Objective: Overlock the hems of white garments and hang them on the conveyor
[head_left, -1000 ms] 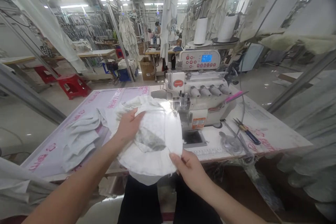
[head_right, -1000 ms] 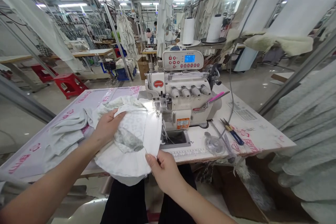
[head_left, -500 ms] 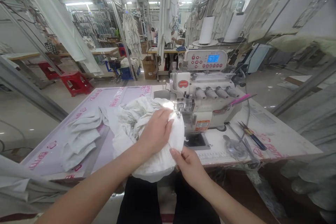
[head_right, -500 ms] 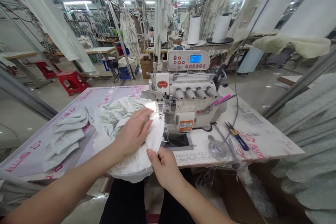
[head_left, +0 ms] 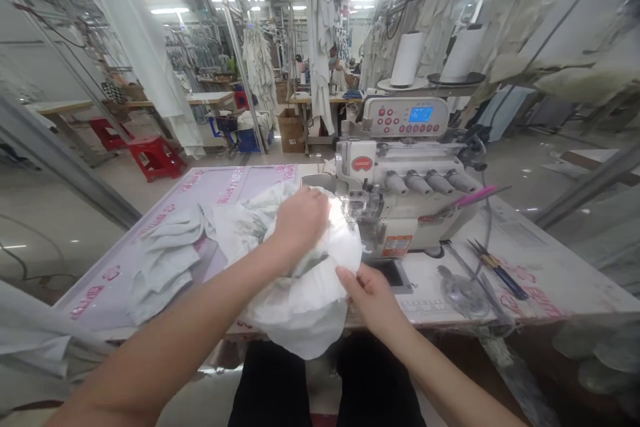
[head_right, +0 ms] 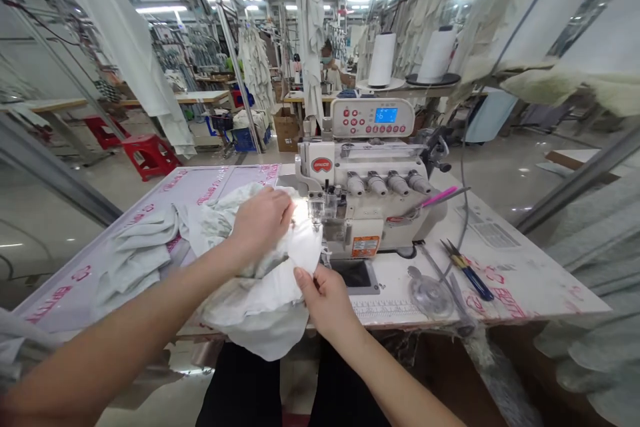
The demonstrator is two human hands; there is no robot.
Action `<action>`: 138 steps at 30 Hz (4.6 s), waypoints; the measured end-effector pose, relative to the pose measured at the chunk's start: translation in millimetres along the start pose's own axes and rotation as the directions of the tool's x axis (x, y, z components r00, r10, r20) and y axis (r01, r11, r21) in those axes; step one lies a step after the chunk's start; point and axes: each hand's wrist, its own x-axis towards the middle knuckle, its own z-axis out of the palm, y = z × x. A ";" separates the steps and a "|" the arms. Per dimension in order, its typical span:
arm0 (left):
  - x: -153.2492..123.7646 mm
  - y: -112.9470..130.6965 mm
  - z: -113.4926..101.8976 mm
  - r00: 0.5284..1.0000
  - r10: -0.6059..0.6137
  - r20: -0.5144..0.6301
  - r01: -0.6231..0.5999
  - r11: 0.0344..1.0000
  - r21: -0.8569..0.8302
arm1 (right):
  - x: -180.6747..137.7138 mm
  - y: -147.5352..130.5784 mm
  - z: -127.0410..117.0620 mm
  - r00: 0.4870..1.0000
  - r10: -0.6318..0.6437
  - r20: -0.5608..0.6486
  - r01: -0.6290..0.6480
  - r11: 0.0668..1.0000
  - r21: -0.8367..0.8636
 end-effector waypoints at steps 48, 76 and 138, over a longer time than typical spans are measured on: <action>-4.5 -45.1 -4.0 0.834 -0.179 0.522 0.519 -0.066 -0.852 | 11.1 5.2 7.2 0.999 -0.035 -0.025 0.037 0.996 0.087; -15.7 -31.8 -1.8 0.809 -0.395 0.436 0.543 0.218 -0.811 | 13.2 12.6 8.9 0.998 -0.045 -0.052 0.049 0.996 0.077; -26.4 -46.3 -0.5 0.894 -0.086 0.441 0.431 -0.113 -0.895 | 69.0 -64.1 -8.8 0.870 -0.432 0.239 0.460 0.533 -0.710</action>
